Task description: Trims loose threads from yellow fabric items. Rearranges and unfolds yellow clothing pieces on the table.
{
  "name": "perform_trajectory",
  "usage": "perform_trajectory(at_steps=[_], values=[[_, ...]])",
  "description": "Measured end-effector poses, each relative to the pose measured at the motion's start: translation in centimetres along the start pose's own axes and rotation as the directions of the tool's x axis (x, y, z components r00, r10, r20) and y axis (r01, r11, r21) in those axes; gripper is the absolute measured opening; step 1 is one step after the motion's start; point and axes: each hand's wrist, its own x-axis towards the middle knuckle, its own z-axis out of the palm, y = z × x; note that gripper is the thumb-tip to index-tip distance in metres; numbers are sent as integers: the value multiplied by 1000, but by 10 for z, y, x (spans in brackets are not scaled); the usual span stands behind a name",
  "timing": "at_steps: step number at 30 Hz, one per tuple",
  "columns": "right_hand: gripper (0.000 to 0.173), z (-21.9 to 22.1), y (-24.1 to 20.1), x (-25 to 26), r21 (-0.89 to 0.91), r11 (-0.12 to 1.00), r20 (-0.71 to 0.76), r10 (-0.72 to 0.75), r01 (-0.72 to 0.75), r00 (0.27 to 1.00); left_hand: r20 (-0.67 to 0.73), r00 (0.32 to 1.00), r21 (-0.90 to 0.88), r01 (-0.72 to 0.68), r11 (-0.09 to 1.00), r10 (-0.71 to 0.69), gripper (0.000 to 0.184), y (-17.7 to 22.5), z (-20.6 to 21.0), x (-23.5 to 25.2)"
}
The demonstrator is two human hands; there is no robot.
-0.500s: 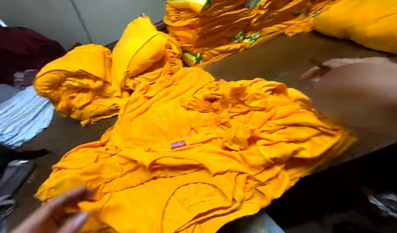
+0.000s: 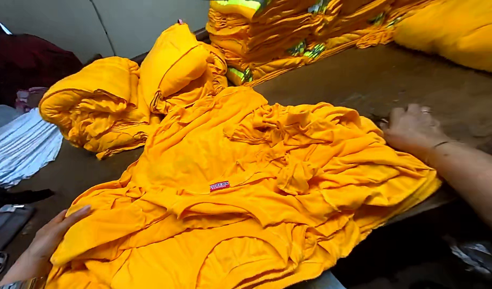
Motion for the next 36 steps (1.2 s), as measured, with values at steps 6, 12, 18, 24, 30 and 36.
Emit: perform_trajectory(at_steps=[6, 12, 18, 24, 30, 36], values=[[65, -34, -34, 4, 439, 886, -9, -161, 149, 987, -313, 937, 99, 196, 976, -157, 82, -19, 3, 20], [73, -61, -116, -24, 642, 723, 180, -465, 254, 867, -330, 922, 41, 228, 973, -203, 93, -43, -7, 27], [51, -21, -135, -8, 506, 828, 143, -356, 241, 923, -250, 949, -129, 163, 978, -191, 44, -49, -2, 33], [26, -63, -159, -50, 663, 721, -79, -204, 204, 976, -377, 894, -463, -408, 787, 241, 26, 39, -18, -35], [49, -114, -213, -133, 508, 475, -570, -441, 719, 694, -170, 484, -38, -874, 485, 859, 23, 132, 40, -143], [90, -32, -239, -209, 146, 240, -77, -964, 960, 253, 691, 334, 72, -914, 399, 641, 66, 87, 165, -214]])
